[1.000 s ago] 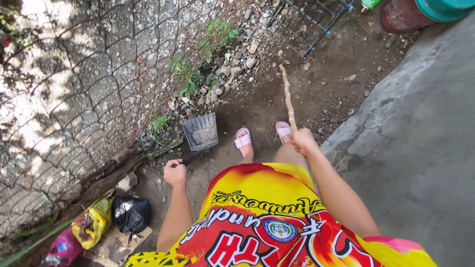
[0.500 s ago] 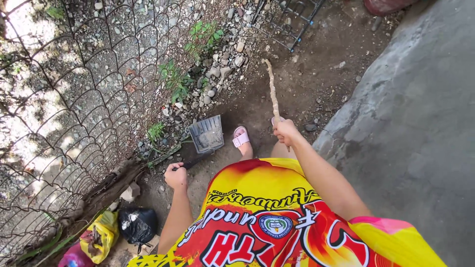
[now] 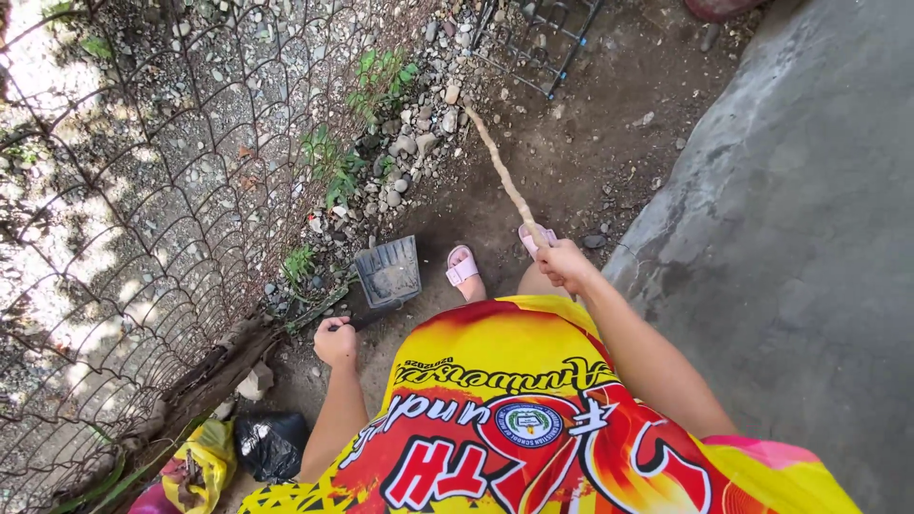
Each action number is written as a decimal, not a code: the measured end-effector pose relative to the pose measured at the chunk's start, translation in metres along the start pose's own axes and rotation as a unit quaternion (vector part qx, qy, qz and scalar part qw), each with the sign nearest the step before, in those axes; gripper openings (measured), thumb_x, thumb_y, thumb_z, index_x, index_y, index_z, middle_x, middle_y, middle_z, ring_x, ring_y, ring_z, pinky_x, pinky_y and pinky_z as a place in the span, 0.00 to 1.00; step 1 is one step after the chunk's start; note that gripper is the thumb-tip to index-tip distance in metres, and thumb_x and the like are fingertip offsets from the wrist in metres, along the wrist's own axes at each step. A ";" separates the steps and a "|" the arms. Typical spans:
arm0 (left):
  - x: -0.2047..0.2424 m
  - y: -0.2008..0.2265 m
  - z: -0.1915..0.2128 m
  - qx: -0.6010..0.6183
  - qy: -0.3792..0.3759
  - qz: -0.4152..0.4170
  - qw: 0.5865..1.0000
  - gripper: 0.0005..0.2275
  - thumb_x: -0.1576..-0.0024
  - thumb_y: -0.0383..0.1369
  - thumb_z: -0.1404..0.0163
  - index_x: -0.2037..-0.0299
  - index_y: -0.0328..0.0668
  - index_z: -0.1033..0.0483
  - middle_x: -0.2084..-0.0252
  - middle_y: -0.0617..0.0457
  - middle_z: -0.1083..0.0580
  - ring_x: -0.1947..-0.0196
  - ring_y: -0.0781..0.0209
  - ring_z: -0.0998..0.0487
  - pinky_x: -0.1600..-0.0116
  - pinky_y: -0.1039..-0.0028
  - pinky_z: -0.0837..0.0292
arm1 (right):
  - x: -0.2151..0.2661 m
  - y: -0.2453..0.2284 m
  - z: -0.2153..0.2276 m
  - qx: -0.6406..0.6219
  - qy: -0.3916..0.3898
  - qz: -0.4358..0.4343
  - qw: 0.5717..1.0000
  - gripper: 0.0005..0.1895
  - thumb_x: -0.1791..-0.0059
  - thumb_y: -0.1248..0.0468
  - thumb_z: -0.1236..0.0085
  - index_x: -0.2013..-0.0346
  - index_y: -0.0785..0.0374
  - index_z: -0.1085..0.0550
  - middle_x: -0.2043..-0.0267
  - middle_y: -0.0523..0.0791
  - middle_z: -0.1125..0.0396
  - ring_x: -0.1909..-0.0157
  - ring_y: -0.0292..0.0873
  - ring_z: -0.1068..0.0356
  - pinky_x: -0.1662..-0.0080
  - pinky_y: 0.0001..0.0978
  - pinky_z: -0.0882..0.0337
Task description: Sweeping dirt and small stones into a dustpan using a stick in an outdoor area.
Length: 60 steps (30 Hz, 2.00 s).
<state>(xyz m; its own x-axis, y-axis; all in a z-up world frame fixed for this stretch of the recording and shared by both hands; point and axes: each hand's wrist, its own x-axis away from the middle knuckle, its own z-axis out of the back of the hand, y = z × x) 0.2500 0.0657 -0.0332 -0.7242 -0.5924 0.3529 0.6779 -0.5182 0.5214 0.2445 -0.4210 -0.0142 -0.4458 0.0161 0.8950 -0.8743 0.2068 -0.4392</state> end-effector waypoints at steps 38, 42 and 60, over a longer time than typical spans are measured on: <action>-0.021 0.012 -0.035 0.006 -0.043 -0.223 0.974 0.05 0.54 0.23 0.51 0.76 0.44 0.24 0.67 0.57 0.18 0.65 0.58 0.18 0.55 0.68 0.25 | 0.218 0.144 0.084 -0.235 0.168 0.036 0.957 0.14 0.44 0.56 0.53 0.63 0.64 0.29 0.83 0.36 0.48 0.85 0.30 0.58 0.80 0.28 0.57; -0.004 -0.015 -0.014 0.016 -0.021 -0.233 0.972 0.06 0.53 0.23 0.52 0.76 0.45 0.23 0.67 0.56 0.18 0.66 0.55 0.18 0.55 0.66 0.26 | 0.236 0.178 0.077 -0.246 0.165 0.065 0.953 0.13 0.43 0.57 0.51 0.61 0.64 0.28 0.83 0.36 0.48 0.84 0.30 0.57 0.80 0.27 0.57; 0.072 0.055 0.010 0.004 -0.159 -0.411 0.898 0.04 0.54 0.26 0.51 0.76 0.45 0.22 0.72 0.50 0.20 0.70 0.52 0.18 0.63 0.67 0.26 | 0.228 0.307 -0.009 -0.244 0.225 0.055 0.942 0.08 0.47 0.61 0.47 0.67 0.61 0.28 0.84 0.38 0.43 0.87 0.30 0.54 0.82 0.28 0.55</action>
<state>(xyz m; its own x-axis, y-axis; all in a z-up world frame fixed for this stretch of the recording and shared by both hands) 0.2336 0.0009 0.0286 -0.9797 0.1941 0.0503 -0.1009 -0.6942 0.7127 -0.1239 -0.3453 0.0556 -0.3061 0.4539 0.8368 -0.5858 0.6031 -0.5414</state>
